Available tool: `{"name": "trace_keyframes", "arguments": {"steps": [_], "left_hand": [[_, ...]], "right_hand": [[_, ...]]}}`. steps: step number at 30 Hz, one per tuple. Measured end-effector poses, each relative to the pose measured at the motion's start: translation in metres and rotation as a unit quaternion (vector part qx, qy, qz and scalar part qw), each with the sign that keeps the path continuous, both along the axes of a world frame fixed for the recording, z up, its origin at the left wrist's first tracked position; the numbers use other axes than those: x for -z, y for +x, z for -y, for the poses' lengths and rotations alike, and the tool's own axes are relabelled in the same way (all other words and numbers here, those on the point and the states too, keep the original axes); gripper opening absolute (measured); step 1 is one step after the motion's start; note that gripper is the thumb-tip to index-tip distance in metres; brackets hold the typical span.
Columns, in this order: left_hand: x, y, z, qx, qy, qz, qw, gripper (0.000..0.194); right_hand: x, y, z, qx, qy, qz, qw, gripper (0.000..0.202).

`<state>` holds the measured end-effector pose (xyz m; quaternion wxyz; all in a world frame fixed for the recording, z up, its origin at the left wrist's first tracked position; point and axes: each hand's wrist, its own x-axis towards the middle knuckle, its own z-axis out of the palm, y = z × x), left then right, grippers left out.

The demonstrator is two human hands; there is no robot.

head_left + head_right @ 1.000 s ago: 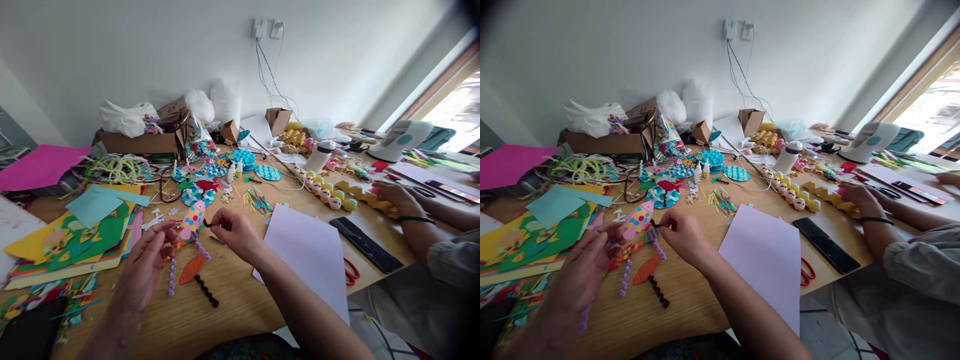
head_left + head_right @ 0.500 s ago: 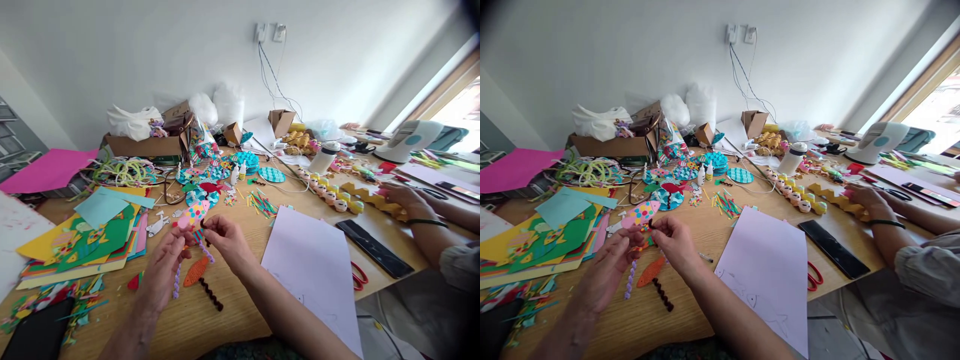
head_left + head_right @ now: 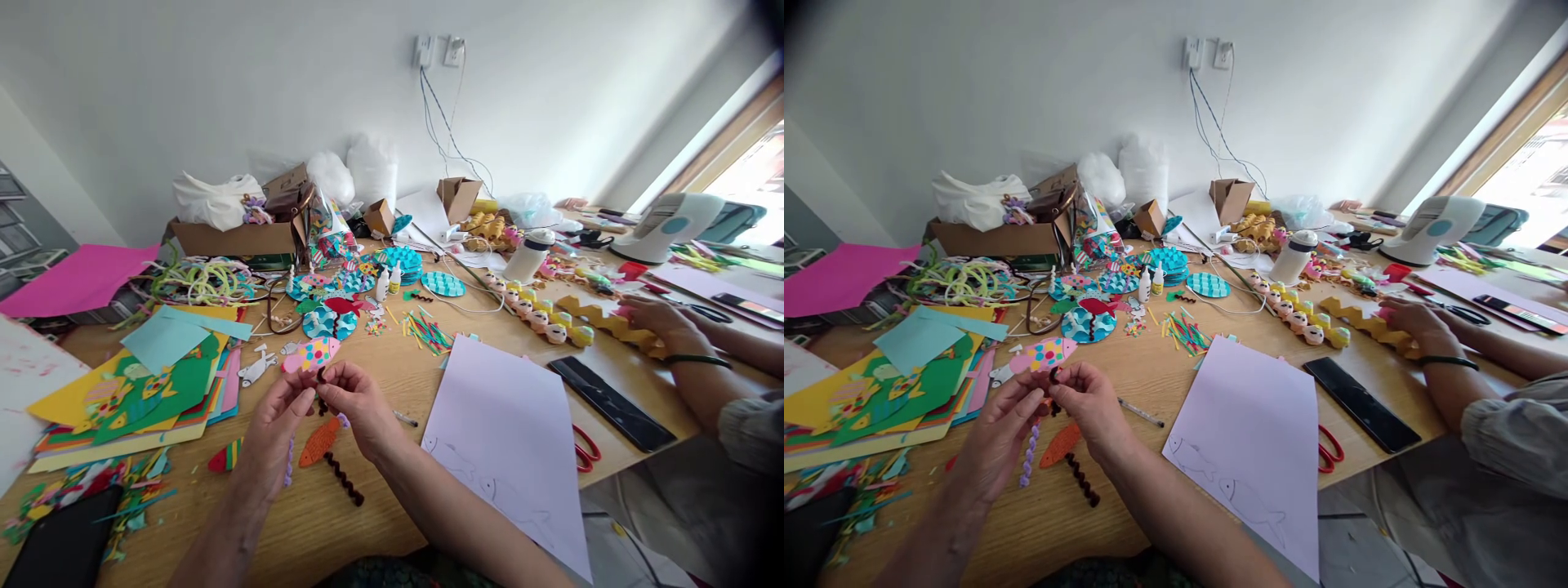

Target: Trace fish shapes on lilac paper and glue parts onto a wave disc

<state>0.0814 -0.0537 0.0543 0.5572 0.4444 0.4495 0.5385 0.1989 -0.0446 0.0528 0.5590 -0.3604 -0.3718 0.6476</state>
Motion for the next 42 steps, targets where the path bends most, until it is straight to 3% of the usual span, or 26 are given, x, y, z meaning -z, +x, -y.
{"name": "trace_keyframes", "arguments": {"steps": [4, 7, 12, 19, 24, 26, 28, 33, 36, 39, 42], "left_hand": [[0.001, 0.001, -0.001, -0.015, 0.022, 0.011, 1.000, 0.036], [0.002, -0.003, 0.000, -0.037, 0.074, -0.003, 0.997, 0.033], [-0.001, -0.009, 0.007, -0.037, 0.108, 0.002, 0.993, 0.030], [-0.004, -0.013, 0.015, -0.037, 0.125, 0.023, 0.991, 0.030], [-0.002, -0.018, 0.013, -0.036, 0.194, -0.032, 0.980, 0.022], [-0.001, -0.020, 0.011, -0.050, 0.236, -0.076, 0.968, 0.019], [0.000, -0.022, 0.010, -0.061, 0.246, -0.101, 0.962, 0.015], [0.005, -0.024, 0.009, -0.073, 0.128, -0.060, 0.987, 0.015], [0.004, -0.023, 0.008, -0.086, 0.077, -0.031, 0.993, 0.020], [0.001, -0.021, 0.007, -0.071, 0.037, -0.002, 0.997, 0.026], [-0.001, -0.020, 0.006, -0.065, 0.019, 0.015, 0.998, 0.029]], "right_hand": [[0.008, 0.001, -0.002, 0.064, 0.108, 0.153, 0.980, 0.011], [0.009, 0.006, 0.000, 0.146, 0.227, 0.310, 0.912, 0.007], [0.004, 0.018, 0.003, 0.186, 0.376, 0.400, 0.815, 0.013], [0.000, 0.027, 0.004, 0.204, 0.462, 0.508, 0.698, 0.020], [0.002, 0.026, 0.007, 0.188, 0.492, 0.521, 0.672, 0.019], [0.002, 0.024, 0.007, 0.184, 0.485, 0.514, 0.683, 0.018], [0.000, 0.022, 0.008, 0.169, 0.450, 0.500, 0.721, 0.016], [0.003, 0.013, 0.009, 0.072, 0.263, 0.398, 0.876, 0.010], [0.008, 0.010, 0.007, -0.014, 0.151, 0.274, 0.950, 0.006], [0.010, 0.010, 0.007, -0.082, 0.072, 0.143, 0.984, 0.014], [0.008, 0.011, 0.009, -0.112, 0.019, 0.074, 0.991, 0.020]]}}
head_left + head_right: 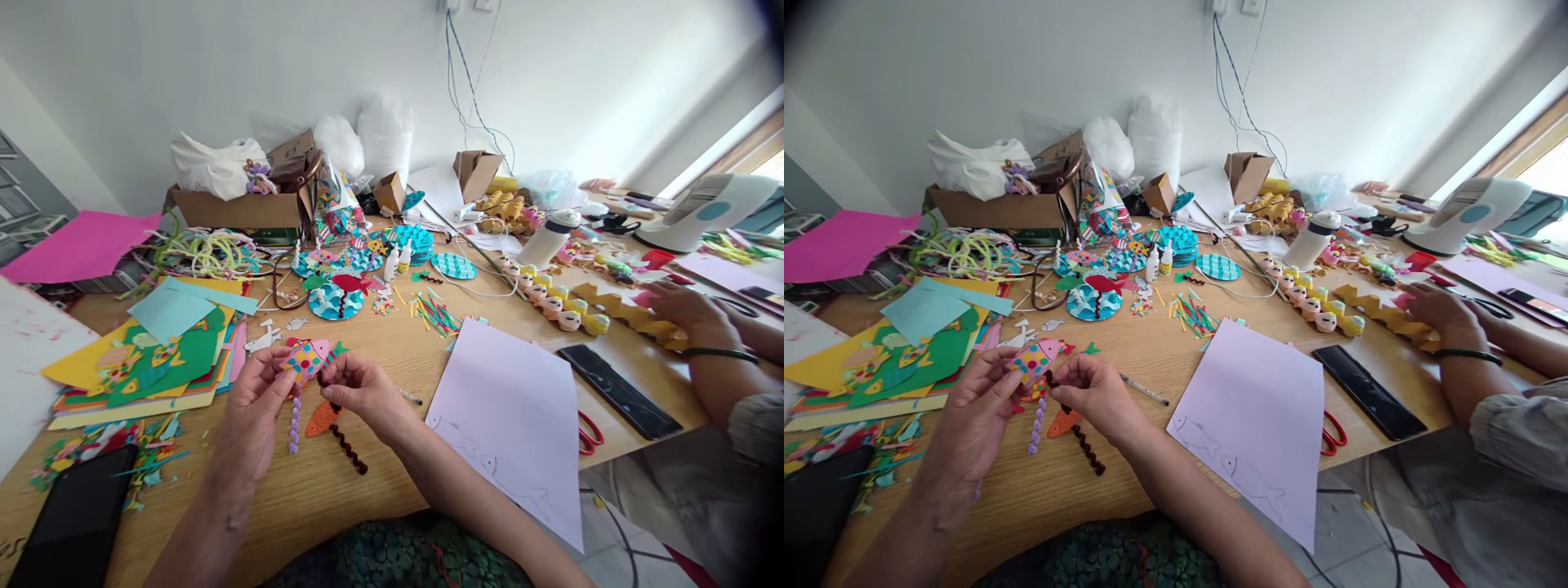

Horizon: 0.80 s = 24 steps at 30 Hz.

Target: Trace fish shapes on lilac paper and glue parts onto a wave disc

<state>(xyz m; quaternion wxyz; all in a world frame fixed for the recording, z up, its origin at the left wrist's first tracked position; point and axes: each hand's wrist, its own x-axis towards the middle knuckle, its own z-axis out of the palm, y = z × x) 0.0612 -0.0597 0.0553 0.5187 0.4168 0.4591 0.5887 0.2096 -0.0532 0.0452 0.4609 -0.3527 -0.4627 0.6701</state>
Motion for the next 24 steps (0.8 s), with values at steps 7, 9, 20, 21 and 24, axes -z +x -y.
{"name": "trace_keyframes", "arguments": {"steps": [7, 9, 20, 21, 24], "left_hand": [[0.004, 0.000, 0.003, 0.022, -0.025, 0.027, 0.999, 0.029], [0.008, 0.002, 0.006, 0.034, -0.049, 0.040, 0.997, 0.032], [0.019, 0.016, 0.009, 0.034, -0.155, 0.084, 0.984, 0.036], [0.020, 0.014, 0.009, 0.027, -0.164, 0.085, 0.982, 0.036], [0.024, 0.006, 0.009, 0.005, -0.184, 0.066, 0.981, 0.037]], "right_hand": [[-0.002, -0.001, 0.002, 0.012, -0.039, -0.033, 0.999, 0.024], [0.000, -0.002, 0.001, 0.020, -0.041, -0.039, 0.998, 0.025], [0.014, -0.012, 0.007, 0.015, -0.055, -0.008, 0.998, 0.044], [0.014, -0.010, 0.008, 0.012, -0.047, 0.012, 0.999, 0.043], [0.010, 0.006, 0.014, 0.016, 0.001, 0.132, 0.991, 0.028]]}}
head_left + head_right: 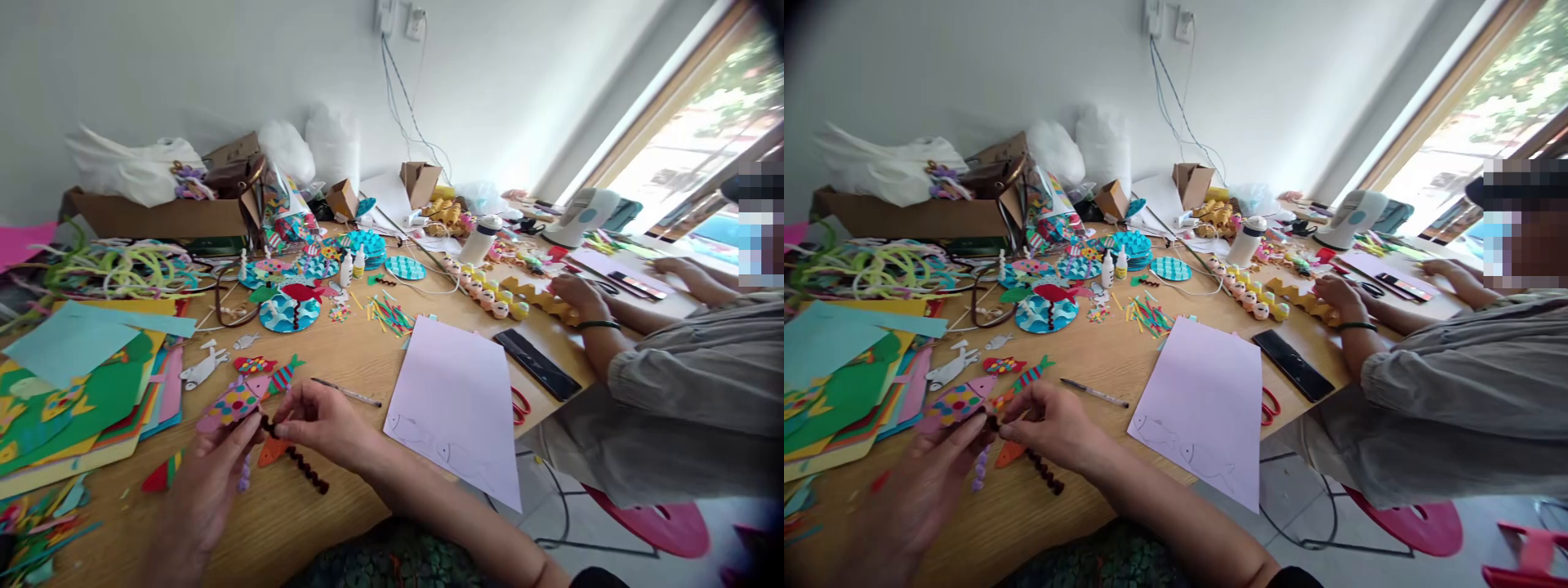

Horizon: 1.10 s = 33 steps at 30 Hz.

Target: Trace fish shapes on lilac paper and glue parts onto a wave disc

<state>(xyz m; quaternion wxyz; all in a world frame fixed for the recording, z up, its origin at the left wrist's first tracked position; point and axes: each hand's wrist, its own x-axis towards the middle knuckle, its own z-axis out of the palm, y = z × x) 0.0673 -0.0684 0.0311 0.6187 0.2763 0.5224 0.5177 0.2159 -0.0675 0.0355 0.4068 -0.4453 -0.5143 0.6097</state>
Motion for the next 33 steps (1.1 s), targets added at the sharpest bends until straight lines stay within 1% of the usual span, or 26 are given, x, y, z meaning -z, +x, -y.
{"name": "trace_keyframes", "arguments": {"steps": [2, 4, 5, 7, 9, 10, 12, 15, 17, 20, 23, 26, 28, 31, 33], "left_hand": [[0.002, -0.005, -0.001, 0.005, -0.008, -0.019, 1.000, 0.037], [0.003, -0.007, -0.002, 0.021, -0.008, -0.038, 0.999, 0.038], [0.002, -0.007, -0.002, 0.033, -0.001, -0.050, 0.998, 0.039], [0.000, -0.004, -0.002, 0.069, 0.012, -0.086, 0.994, 0.040], [-0.002, 0.001, -0.003, 0.109, 0.029, -0.134, 0.985, 0.039], [-0.002, 0.005, -0.005, 0.130, 0.041, -0.153, 0.979, 0.037], [-0.003, 0.014, -0.013, 0.153, 0.074, -0.178, 0.969, 0.032], [-0.004, 0.033, -0.032, 0.188, 0.114, -0.191, 0.957, 0.030], [-0.006, 0.048, -0.049, 0.261, 0.107, -0.195, 0.939, 0.029], [-0.004, 0.068, -0.074, 0.308, 0.092, -0.188, 0.928, 0.032], [0.004, 0.087, -0.095, 0.326, 0.101, -0.204, 0.917, 0.029], [0.018, 0.104, -0.110, 0.344, 0.121, -0.231, 0.902, 0.024], [0.027, 0.111, -0.119, 0.345, 0.136, -0.262, 0.891, 0.019], [0.034, 0.114, -0.130, 0.326, 0.162, -0.320, 0.875, 0.013], [0.032, 0.111, -0.135, 0.310, 0.184, -0.350, 0.865, 0.012]], "right_hand": [[-0.006, 0.020, 0.007, 0.023, 0.039, 0.103, 0.994, 0.015], [-0.012, 0.046, 0.015, 0.070, 0.066, 0.186, 0.978, 0.007], [-0.014, 0.061, 0.019, 0.098, 0.076, 0.226, 0.966, 0.004], [-0.014, 0.091, 0.030, 0.170, 0.088, 0.304, 0.933, 0.005], [-0.012, 0.118, 0.041, 0.231, 0.083, 0.363, 0.899, 0.005], [-0.009, 0.128, 0.047, 0.248, 0.071, 0.383, 0.887, 0.005], [-0.005, 0.142, 0.057, 0.269, 0.047, 0.401, 0.875, 0.005], [-0.002, 0.146, 0.066, 0.247, 0.030, 0.410, 0.877, 0.008], [-0.002, 0.143, 0.066, 0.221, 0.034, 0.422, 0.878, 0.010], [-0.005, 0.143, 0.063, 0.206, 0.040, 0.452, 0.867, 0.011], [-0.005, 0.147, 0.061, 0.205, 0.043, 0.475, 0.855, 0.013], [-0.003, 0.149, 0.061, 0.189, 0.050, 0.476, 0.858, 0.014], [-0.001, 0.149, 0.061, 0.179, 0.053, 0.476, 0.860, 0.014], [0.000, 0.154, 0.063, 0.185, 0.043, 0.487, 0.852, 0.015], [0.000, 0.163, 0.067, 0.210, 0.029, 0.510, 0.833, 0.015]]}}
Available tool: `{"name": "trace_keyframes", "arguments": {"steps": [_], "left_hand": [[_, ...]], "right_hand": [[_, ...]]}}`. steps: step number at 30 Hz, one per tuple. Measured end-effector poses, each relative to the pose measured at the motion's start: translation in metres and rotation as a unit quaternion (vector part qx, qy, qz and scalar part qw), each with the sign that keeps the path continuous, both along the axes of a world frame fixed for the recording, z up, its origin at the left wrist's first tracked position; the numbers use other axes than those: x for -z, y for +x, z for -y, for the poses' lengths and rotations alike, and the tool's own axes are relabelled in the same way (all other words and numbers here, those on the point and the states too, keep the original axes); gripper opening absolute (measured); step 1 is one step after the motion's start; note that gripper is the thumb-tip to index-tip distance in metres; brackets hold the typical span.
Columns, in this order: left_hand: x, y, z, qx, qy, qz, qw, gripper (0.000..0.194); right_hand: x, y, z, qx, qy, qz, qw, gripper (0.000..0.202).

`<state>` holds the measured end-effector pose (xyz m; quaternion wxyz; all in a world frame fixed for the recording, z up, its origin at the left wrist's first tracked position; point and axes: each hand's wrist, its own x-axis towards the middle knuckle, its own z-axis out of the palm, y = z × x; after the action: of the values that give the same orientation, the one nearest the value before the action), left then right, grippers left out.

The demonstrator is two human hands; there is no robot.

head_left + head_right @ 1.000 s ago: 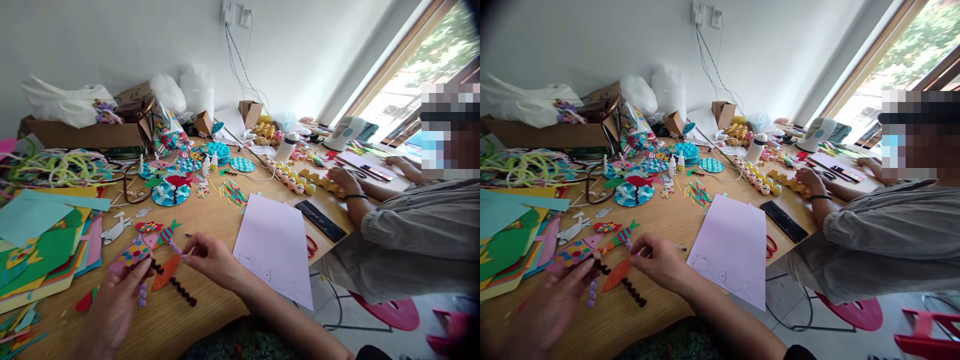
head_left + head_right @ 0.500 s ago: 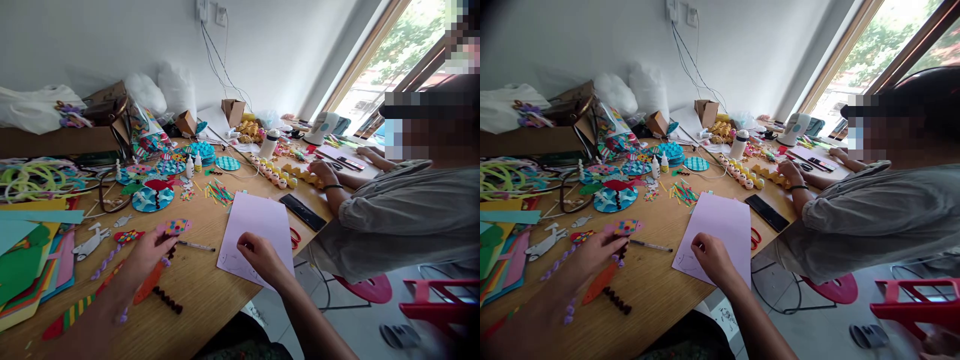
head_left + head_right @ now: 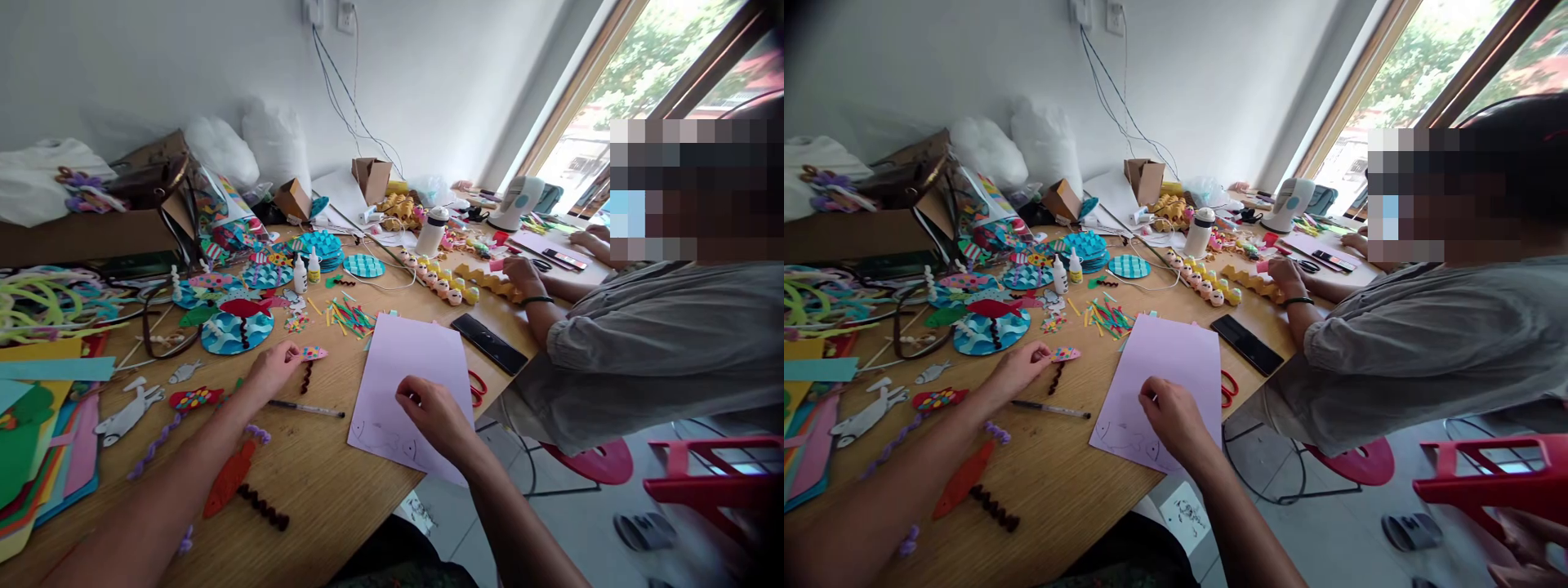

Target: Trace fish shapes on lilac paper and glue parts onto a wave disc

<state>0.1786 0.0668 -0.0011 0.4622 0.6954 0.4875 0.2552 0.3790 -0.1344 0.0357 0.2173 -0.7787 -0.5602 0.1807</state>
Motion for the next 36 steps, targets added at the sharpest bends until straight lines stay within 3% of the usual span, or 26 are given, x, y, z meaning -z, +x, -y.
{"name": "trace_keyframes", "arguments": {"steps": [4, 7, 11, 15, 19, 22, 25, 28, 32, 36], "left_hand": [[-0.012, -0.003, 0.007, 0.029, 0.024, -0.010, 0.999, 0.011], [-0.016, 0.005, 0.031, 0.103, -0.015, -0.001, 0.995, 0.012], [-0.013, 0.016, 0.069, 0.171, -0.045, 0.011, 0.984, 0.015], [-0.009, 0.020, 0.088, 0.197, -0.043, 0.017, 0.979, 0.025], [-0.008, 0.021, 0.092, 0.220, -0.031, 0.026, 0.975, 0.025], [-0.008, 0.020, 0.094, 0.227, -0.073, 0.035, 0.970, 0.029], [-0.009, 0.021, 0.094, 0.214, -0.141, 0.085, 0.963, 0.034], [-0.016, 0.020, 0.092, 0.153, -0.159, 0.128, 0.967, 0.036], [-0.034, 0.014, 0.085, 0.063, -0.152, 0.185, 0.969, 0.042], [-0.056, 0.007, 0.075, 0.030, -0.250, 0.271, 0.929, 0.048]], "right_hand": [[-0.003, 0.023, 0.013, 0.118, -0.049, 0.125, 0.984, 0.017], [-0.005, 0.037, 0.026, 0.180, -0.123, 0.192, 0.957, 0.018], [-0.004, 0.047, 0.042, 0.211, -0.210, 0.198, 0.934, 0.023], [0.011, 0.051, 0.054, 0.226, -0.223, 0.127, 0.940, 0.025], [0.030, 0.058, 0.064, 0.265, -0.131, 0.005, 0.955, 0.014], [0.030, 0.058, 0.068, 0.269, -0.037, -0.194, 0.943, 0.023], [0.014, 0.054, 0.063, 0.250, 0.051, -0.391, 0.884, 0.038], [-0.012, 0.050, 0.049, 0.247, 0.092, -0.468, 0.843, 0.039], [-0.048, 0.054, 0.025, 0.211, 0.142, -0.486, 0.836, 0.037], [-0.083, 0.060, 0.005, 0.177, 0.193, -0.474, 0.841, 0.030]]}}
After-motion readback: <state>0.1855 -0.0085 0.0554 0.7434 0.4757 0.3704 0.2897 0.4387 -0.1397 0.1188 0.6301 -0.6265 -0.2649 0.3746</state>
